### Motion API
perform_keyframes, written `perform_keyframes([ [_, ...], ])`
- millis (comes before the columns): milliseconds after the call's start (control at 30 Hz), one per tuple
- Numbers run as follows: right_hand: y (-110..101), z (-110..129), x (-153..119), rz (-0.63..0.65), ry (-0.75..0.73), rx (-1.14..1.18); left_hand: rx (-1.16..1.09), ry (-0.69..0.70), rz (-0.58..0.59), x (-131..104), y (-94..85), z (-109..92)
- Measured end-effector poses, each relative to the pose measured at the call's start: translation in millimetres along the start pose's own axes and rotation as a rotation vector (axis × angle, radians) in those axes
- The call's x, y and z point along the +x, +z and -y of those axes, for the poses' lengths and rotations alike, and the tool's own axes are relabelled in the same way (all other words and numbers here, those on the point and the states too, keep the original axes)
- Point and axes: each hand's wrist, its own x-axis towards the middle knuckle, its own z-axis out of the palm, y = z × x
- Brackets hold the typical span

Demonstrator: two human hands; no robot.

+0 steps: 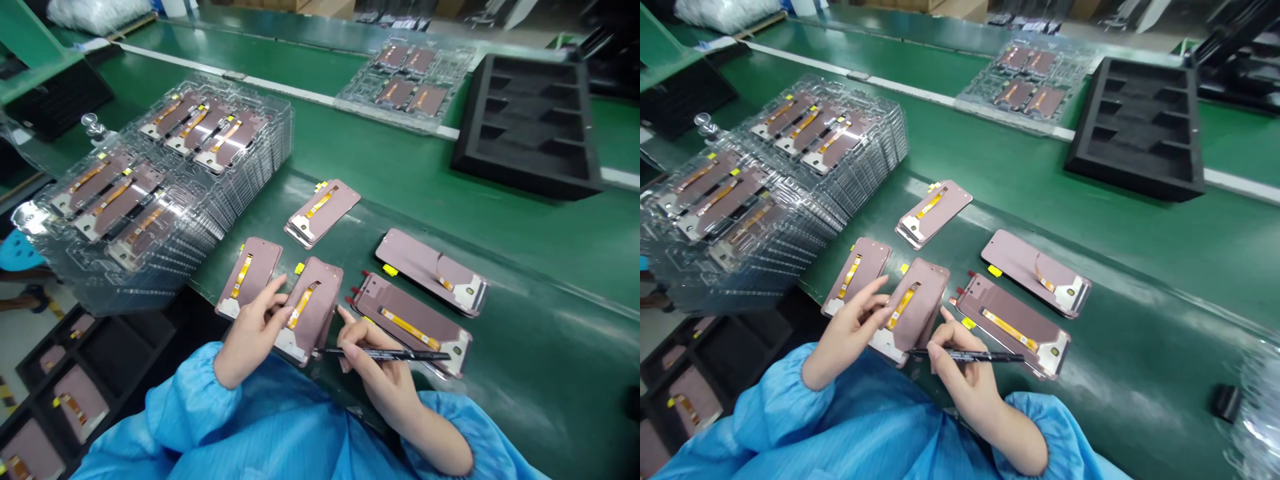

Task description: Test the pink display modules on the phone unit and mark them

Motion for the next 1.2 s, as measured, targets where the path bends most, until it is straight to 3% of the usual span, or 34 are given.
perform_keyframes([
  [133, -3, 5, 0, 0.01, -0.122, -0.095, -0.193, -0.109, -0.041, 4, -28.8, -3],
  [400, -2, 5, 9, 0.021, -0.109, -0.16, -0.43, -0.232, -0.188, 12, -75.8, 1],
  [533, -2, 2, 11, 0.015, -0.095, -0.17, -0.24, -0.192, -0.327, 17, -88.4, 6],
  [633, -3, -1, 12, 0.015, -0.084, -0.174, -0.038, -0.148, -0.335, 22, -94.5, 14],
  [733, -4, -2, 13, 0.009, -0.083, -0.183, 0.172, -0.089, -0.279, 26, -95.4, 20],
  [900, -4, 7, 20, -0.055, -0.078, -0.301, 0.745, 0.266, -0.425, 27, -80.3, 15],
  [1067, 6, 12, 44, -0.157, -0.017, -0.419, 0.773, 0.577, -0.139, 42, -52.1, -3],
  [1200, 16, 4, 68, -0.216, -0.032, -0.481, 0.843, 0.607, 0.011, 65, -36.1, -8],
])
